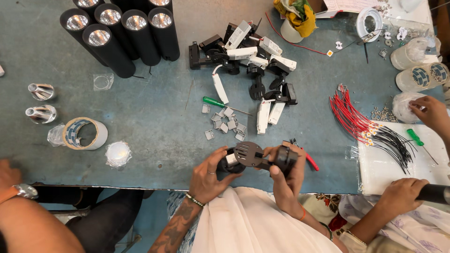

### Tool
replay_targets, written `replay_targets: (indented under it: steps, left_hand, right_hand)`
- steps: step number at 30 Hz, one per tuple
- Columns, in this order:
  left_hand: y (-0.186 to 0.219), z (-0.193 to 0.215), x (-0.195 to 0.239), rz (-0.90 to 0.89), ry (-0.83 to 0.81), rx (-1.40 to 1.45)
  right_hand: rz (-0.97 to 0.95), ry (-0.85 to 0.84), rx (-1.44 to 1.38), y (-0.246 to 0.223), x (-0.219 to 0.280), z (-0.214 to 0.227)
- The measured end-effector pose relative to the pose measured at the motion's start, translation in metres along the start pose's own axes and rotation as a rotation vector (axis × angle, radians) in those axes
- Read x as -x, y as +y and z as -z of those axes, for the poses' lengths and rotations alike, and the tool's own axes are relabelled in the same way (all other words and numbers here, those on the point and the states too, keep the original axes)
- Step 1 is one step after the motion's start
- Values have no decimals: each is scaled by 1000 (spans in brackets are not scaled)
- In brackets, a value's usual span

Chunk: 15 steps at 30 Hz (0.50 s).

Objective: The person assembles electronic components on a workbench. They insert a white rectangular module into a black cylindrical housing, attach a black plastic mount, and use a screwdriver to secure parts. The person repeats the process with another unit, handling wires and small parts throughout.

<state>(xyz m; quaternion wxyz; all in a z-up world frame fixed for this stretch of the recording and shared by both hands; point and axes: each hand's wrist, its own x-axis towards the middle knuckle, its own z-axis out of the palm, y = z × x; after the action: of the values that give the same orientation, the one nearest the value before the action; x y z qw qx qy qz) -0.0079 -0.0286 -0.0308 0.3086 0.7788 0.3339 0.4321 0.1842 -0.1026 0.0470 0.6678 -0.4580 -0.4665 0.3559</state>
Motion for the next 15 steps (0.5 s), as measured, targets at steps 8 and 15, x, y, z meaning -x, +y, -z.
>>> replay_targets:
  steps: [8, 15]
  left_hand:
    - [26, 24, -13, 50, -70, 10]
    - [45, 47, -55, 130, -341, -87]
  right_hand:
    - [-23, 107, -44, 17, 24, 12]
    - [-8, 71, -68, 22, 35, 26]
